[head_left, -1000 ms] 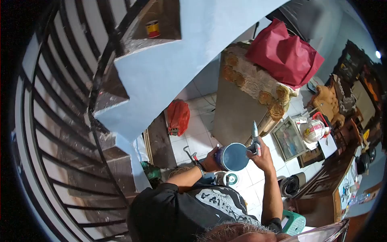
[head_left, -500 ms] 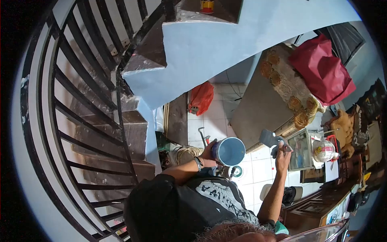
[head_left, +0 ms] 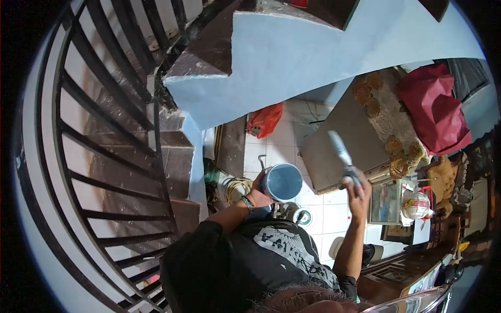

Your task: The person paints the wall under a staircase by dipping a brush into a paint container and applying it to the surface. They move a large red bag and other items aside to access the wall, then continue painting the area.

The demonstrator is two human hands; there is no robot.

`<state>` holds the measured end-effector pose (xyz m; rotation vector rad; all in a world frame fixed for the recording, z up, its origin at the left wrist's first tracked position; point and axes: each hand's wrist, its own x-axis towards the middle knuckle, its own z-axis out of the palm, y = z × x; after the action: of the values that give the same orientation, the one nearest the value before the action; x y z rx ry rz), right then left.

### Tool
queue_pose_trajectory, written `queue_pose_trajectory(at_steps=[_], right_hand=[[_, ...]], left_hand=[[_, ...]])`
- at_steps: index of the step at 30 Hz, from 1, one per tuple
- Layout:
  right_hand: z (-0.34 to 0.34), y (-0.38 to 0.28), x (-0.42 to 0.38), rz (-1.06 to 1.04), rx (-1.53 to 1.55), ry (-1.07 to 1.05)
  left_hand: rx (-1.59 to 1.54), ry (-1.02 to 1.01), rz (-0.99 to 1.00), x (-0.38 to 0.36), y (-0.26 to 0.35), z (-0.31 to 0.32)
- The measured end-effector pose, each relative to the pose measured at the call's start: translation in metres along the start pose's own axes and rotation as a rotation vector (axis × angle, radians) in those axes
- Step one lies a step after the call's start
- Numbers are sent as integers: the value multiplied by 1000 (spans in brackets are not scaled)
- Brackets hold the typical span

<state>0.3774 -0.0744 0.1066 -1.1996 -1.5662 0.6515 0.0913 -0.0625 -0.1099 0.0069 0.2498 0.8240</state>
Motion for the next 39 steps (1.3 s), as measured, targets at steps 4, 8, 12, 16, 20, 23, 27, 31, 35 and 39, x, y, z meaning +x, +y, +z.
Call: queue_pose_trajectory(at_steps=[4, 8, 12, 16, 20, 23, 27, 31, 35, 39], right_hand=[[31, -25, 37, -18, -181, -196], [63, -37, 88, -195, -483, -412], [94, -46, 135, -217, -456, -519], [118, -52, 169, -284, -444, -577], [130, -68, 194, -302, -450, -632], [137, -66, 205, -316, -410, -671], [119, -79, 236, -603, -330, -536], [72, -148, 237, -744, -64, -52], [25, -119, 201, -813, -279, 125], [40, -66, 145, -340, 310, -28]], left_hand=[[24, -106, 9, 0, 21, -26], [337, -93, 246, -24, 35, 23], [384, -86, 349, -25, 53, 13], [367, 19, 399, -27, 66, -18], [922, 94, 676, -39, 70, 16], [291, -33, 529, -40, 77, 10], [363, 116, 582, -23, 79, -45], [549, 156, 575, -33, 81, -60], [1012, 124, 511, -13, 87, -62], [614, 104, 394, 19, 97, -64]])
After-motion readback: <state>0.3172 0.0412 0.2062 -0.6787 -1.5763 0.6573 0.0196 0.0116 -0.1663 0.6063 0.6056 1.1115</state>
